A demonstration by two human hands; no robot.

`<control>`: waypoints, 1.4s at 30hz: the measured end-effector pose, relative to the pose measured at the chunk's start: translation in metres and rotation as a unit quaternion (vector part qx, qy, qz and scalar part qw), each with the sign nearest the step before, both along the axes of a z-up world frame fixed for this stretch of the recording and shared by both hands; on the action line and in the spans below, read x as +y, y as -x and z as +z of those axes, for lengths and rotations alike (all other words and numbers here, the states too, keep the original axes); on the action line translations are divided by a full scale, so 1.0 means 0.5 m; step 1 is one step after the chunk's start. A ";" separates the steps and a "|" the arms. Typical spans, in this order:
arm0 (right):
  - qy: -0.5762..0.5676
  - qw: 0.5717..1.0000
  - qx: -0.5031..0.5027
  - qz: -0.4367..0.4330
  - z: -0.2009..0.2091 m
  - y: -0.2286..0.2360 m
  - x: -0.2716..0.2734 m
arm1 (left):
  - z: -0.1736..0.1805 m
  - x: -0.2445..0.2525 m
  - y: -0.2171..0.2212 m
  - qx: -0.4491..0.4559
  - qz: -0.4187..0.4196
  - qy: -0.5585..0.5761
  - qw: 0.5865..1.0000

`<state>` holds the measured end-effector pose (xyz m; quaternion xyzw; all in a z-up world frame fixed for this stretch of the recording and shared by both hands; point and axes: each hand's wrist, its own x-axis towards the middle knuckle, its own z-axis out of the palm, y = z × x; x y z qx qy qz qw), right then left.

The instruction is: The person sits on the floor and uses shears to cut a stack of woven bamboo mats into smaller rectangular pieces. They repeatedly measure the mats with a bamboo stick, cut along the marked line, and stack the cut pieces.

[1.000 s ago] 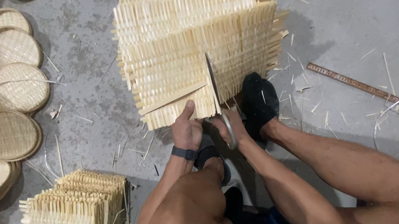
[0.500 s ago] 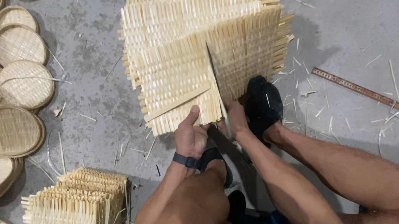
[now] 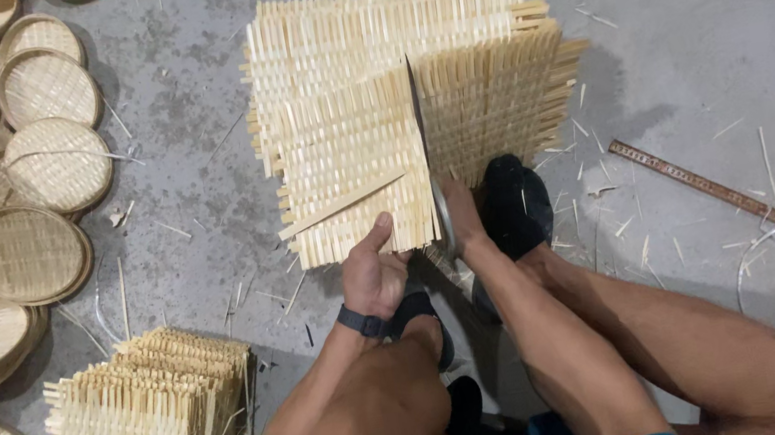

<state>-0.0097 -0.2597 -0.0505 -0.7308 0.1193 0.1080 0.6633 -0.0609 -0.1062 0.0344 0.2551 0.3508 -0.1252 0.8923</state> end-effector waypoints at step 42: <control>0.025 0.999 -0.046 0.012 0.223 -0.125 -0.334 | -0.020 0.300 0.068 -0.268 -0.136 -0.104 0.948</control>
